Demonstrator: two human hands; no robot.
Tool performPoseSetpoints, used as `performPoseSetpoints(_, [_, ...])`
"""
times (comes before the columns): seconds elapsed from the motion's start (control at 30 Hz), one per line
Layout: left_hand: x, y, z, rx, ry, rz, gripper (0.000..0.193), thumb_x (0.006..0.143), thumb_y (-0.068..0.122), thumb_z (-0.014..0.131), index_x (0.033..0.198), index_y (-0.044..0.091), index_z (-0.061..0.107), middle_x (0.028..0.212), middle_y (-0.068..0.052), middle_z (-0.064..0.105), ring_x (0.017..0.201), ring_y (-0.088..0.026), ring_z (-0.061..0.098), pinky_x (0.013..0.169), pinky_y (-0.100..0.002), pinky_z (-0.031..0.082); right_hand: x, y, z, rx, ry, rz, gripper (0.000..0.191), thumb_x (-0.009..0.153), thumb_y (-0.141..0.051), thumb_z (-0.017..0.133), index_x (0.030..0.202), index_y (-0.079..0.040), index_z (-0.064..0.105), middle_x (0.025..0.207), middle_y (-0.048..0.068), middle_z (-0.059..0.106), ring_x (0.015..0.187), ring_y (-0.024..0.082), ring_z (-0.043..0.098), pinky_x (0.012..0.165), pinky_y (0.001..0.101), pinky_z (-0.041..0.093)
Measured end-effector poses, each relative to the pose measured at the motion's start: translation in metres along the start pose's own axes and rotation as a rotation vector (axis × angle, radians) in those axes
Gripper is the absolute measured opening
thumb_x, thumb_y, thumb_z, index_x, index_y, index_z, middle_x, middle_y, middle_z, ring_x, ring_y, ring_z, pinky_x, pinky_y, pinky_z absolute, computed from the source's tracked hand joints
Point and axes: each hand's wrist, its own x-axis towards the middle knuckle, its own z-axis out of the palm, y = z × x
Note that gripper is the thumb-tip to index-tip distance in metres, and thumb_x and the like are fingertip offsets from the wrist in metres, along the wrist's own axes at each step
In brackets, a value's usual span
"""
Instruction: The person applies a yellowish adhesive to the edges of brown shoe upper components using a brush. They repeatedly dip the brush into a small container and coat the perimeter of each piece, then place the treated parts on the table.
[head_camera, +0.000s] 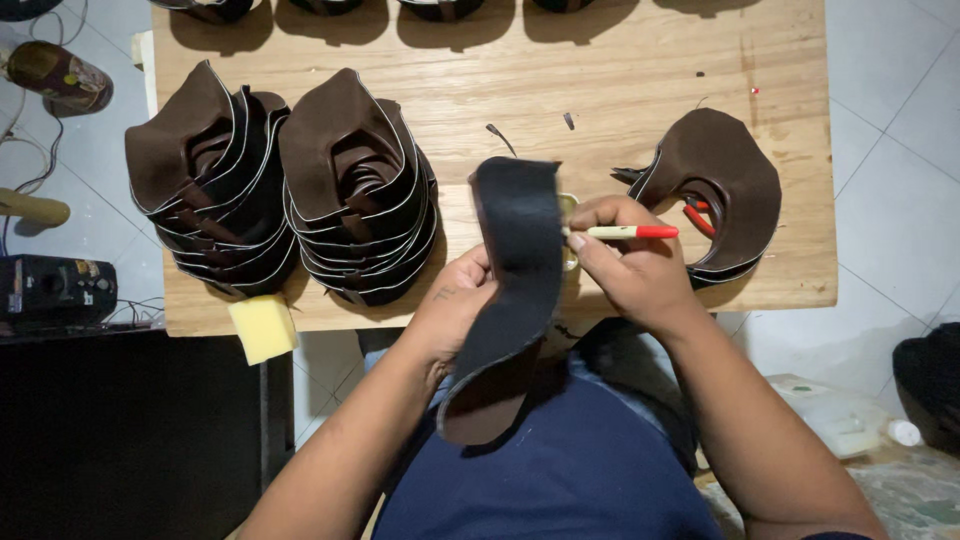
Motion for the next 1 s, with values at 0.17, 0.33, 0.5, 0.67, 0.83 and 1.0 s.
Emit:
performPoseSetpoints(0.17, [0.001,0.0,-0.004,0.083,0.026,0.094,0.03,0.088,0.008,0.075,0.115,-0.001,0.067,0.098,-0.007,0.074,0.081,-0.014,0.071,0.071,-0.029,0.059,-0.009,0.003,0.0,0.248,-0.044,0.185,0.012,0.094,-0.006,0.065,0.105,-0.002,0.06,0.1,0.004,0.067,0.089,0.012,0.066,0.081,0.0299,0.056])
performPoseSetpoints(0.33, [-0.002,0.001,-0.006,0.085,0.081,0.064,0.028,0.086,0.006,0.075,0.112,-0.001,0.067,0.095,-0.008,0.074,0.078,-0.015,0.07,0.067,-0.03,0.057,-0.019,0.002,-0.005,0.152,-0.116,0.185,0.01,0.093,-0.005,0.066,0.101,0.0,0.061,0.098,0.006,0.069,0.088,0.012,0.067,0.08,0.0289,0.058])
performPoseSetpoints(0.5, [-0.007,0.003,-0.004,0.062,-0.017,0.112,0.029,0.085,0.0,0.077,0.112,-0.002,0.068,0.097,-0.007,0.072,0.08,-0.014,0.068,0.067,-0.03,0.056,-0.021,0.001,0.002,0.123,0.103,0.192,0.014,0.095,-0.007,0.068,0.106,0.001,0.066,0.096,0.007,0.072,0.082,0.011,0.068,0.075,0.0276,0.057])
performPoseSetpoints(0.67, [-0.006,0.004,-0.002,0.036,0.028,0.102,0.027,0.086,0.0,0.075,0.112,-0.002,0.068,0.097,-0.008,0.072,0.08,-0.015,0.069,0.068,-0.031,0.057,-0.022,0.0,0.012,0.074,0.092,0.043,0.016,0.096,-0.007,0.073,0.107,0.002,0.068,0.097,0.007,0.071,0.085,0.009,0.067,0.075,0.0253,0.055])
performPoseSetpoints(0.83, [-0.006,0.003,-0.004,0.052,0.02,0.083,0.028,0.084,0.0,0.074,0.112,-0.001,0.068,0.097,-0.009,0.073,0.08,-0.015,0.07,0.07,-0.031,0.058,-0.017,-0.005,0.014,-0.033,0.124,0.072,0.015,0.095,-0.011,0.074,0.103,0.001,0.07,0.087,0.004,0.073,0.077,0.009,0.066,0.069,0.0248,0.054])
performPoseSetpoints(1.0, [-0.003,-0.004,-0.007,0.008,0.119,0.004,0.029,0.083,0.001,0.074,0.111,0.001,0.068,0.094,-0.008,0.074,0.076,-0.015,0.07,0.067,-0.031,0.057,-0.011,-0.01,0.012,-0.091,0.089,0.116,0.014,0.094,-0.011,0.073,0.1,0.001,0.07,0.085,0.006,0.073,0.076,0.01,0.067,0.07,0.0256,0.055])
